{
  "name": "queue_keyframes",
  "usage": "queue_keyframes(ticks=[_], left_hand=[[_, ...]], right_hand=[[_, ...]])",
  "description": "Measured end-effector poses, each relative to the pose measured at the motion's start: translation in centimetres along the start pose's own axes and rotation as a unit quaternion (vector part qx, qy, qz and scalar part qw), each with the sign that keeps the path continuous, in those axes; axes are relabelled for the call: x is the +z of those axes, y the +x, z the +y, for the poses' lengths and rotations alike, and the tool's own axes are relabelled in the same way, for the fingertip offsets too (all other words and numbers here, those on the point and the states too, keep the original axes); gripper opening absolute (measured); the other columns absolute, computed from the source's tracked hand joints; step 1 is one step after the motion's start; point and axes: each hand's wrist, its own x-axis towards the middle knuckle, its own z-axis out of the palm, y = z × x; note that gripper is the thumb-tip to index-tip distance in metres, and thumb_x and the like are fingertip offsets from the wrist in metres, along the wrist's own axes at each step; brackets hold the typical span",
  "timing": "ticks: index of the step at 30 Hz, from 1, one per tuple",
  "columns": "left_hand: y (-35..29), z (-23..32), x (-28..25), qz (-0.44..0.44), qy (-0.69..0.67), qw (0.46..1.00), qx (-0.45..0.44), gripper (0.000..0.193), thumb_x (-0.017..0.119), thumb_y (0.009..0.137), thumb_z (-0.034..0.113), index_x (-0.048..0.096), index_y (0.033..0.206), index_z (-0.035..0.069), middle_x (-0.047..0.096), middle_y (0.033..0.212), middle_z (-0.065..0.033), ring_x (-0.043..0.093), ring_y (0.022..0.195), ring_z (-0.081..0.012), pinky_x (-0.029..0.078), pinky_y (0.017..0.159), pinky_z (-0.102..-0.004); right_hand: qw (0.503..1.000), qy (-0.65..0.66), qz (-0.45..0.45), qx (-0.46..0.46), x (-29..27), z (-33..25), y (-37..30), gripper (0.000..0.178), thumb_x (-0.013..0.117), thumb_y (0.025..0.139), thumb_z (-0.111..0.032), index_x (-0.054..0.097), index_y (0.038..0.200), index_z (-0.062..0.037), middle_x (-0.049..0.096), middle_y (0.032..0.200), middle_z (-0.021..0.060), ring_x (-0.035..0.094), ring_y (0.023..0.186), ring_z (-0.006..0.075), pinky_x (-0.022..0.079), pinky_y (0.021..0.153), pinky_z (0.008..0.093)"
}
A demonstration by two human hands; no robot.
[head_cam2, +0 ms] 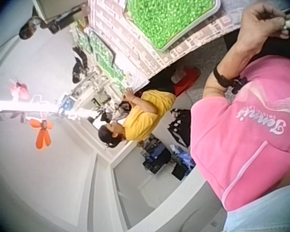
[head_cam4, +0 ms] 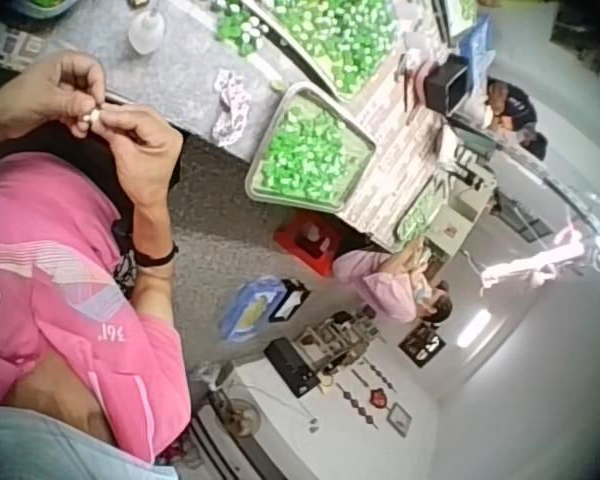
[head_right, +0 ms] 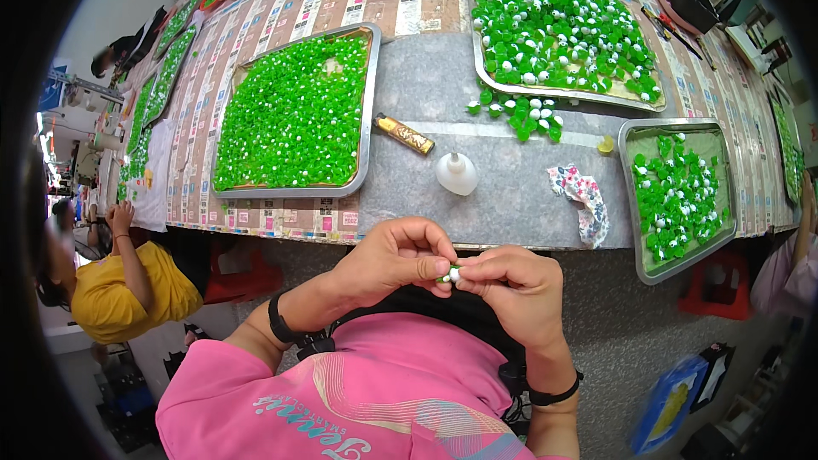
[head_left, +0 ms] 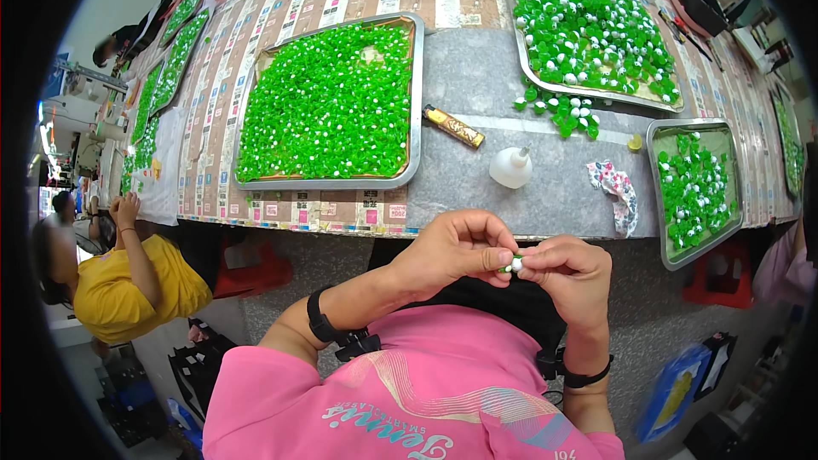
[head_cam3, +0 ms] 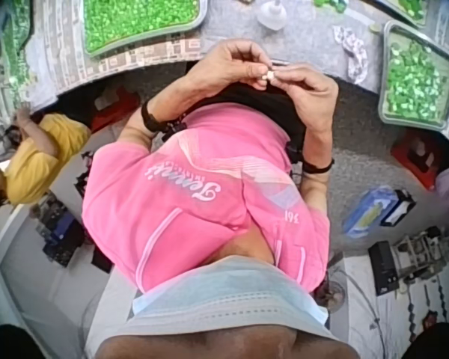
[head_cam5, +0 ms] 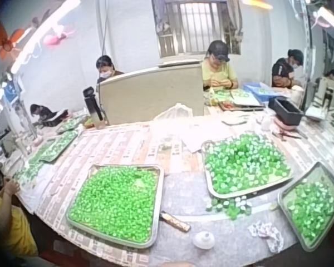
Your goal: Manually assembling small green and white plastic components using adhesive and an applicator rod at a workbench.
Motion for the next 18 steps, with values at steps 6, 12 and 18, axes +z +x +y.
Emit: queue_keyframes(ticks=[6,12,18], left_hand=[[0.1,-0.7,0.4,-0.029,0.042,0.996,0.068,0.019,0.061,0.089,0.007,0.06,0.107,0.0,0.059,0.098,-0.0086,0.063,0.088,-0.016,0.056,0.075,-0.0279],[-0.1,-0.9,0.7,-0.029,0.172,0.972,0.159,0.021,0.057,0.091,0.006,0.063,0.11,0.0,0.055,0.096,-0.0063,0.06,0.082,-0.0125,0.052,0.072,-0.0239],[-0.2,-0.6,0.5,-0.037,0.24,0.956,0.165,0.018,0.056,0.091,0.004,0.062,0.108,0.0,0.053,0.097,-0.0074,0.058,0.086,-0.0134,0.05,0.076,-0.0252]], right_hand=[[0.997,0.07,-0.023,0.023,-0.5,0.5,0.1,0.015,0.071,0.071,0.01,0.069,0.082,0.0017,0.068,0.085,0.01,0.066,0.079,0.0154,0.054,0.071,0.0249],[0.974,0.184,-0.055,0.12,-1.3,1.0,0.4,0.018,0.074,0.074,0.001,0.063,0.089,0.0024,0.067,0.086,0.0101,0.065,0.076,0.0142,0.054,0.069,0.024],[0.962,0.21,-0.053,0.167,-1.2,1.0,0.7,0.024,0.073,0.078,-0.001,0.059,0.097,0.0032,0.067,0.086,0.0123,0.066,0.076,0.0133,0.055,0.068,0.0222]])
